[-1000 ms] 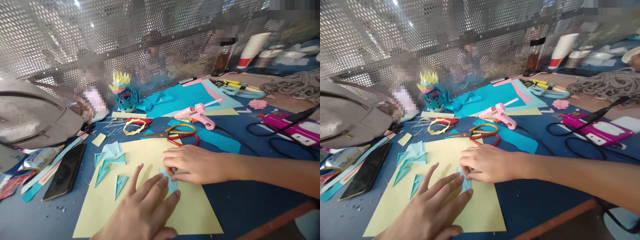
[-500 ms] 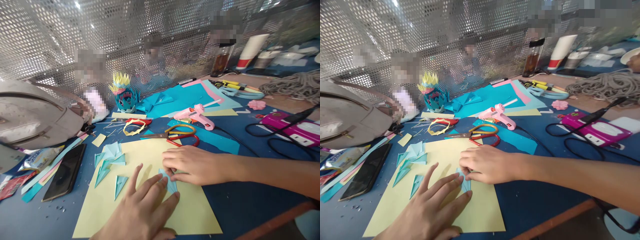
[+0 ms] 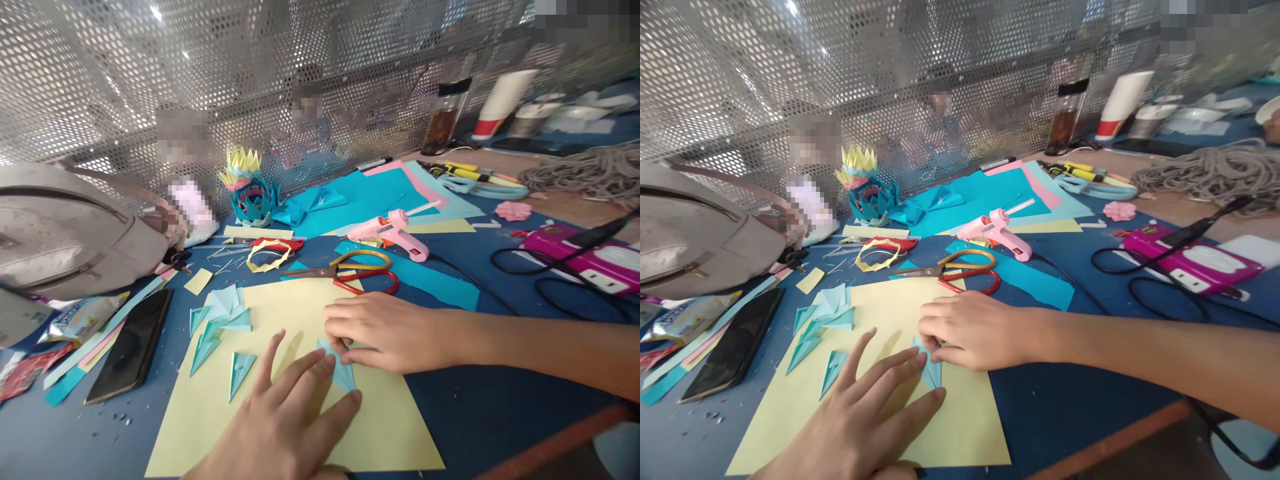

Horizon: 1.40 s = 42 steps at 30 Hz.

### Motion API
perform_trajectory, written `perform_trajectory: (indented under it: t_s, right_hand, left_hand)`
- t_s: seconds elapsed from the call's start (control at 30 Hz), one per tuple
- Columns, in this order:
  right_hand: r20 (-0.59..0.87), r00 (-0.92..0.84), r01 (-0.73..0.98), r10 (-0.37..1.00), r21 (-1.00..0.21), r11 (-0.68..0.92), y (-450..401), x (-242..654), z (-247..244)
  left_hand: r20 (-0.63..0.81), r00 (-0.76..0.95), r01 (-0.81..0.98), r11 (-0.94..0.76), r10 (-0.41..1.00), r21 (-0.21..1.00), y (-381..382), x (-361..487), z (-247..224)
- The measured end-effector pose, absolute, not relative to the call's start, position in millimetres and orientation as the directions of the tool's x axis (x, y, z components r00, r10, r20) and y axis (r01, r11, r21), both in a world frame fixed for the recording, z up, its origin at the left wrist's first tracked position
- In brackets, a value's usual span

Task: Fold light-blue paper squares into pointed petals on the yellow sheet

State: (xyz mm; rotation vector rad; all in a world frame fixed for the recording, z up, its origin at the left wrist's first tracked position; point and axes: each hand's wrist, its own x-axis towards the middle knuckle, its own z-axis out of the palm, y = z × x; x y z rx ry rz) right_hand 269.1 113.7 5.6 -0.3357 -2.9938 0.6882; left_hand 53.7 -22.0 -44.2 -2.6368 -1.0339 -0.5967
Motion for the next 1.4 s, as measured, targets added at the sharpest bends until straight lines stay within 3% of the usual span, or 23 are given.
perform_trajectory:
  t_s: [1.17,1.33,1.4]
  right_hand:
    - [0.024,-0.975,0.189,0.222,-0.442,0.877,113,269,6]
    - [0.039,-0.973,0.187,0.226,-0.436,0.88,112,268,6]
    - [0.04,-0.974,0.186,0.224,-0.424,0.886,112,268,6]
  left_hand:
    - [0.481,0.662,0.683,-0.728,0.575,-0.069,-18,56,-40]
    - [0.366,0.74,0.64,-0.758,0.564,-0.126,-17,54,-25]
    - [0.392,0.724,0.65,-0.751,0.567,-0.115,-17,54,-28]
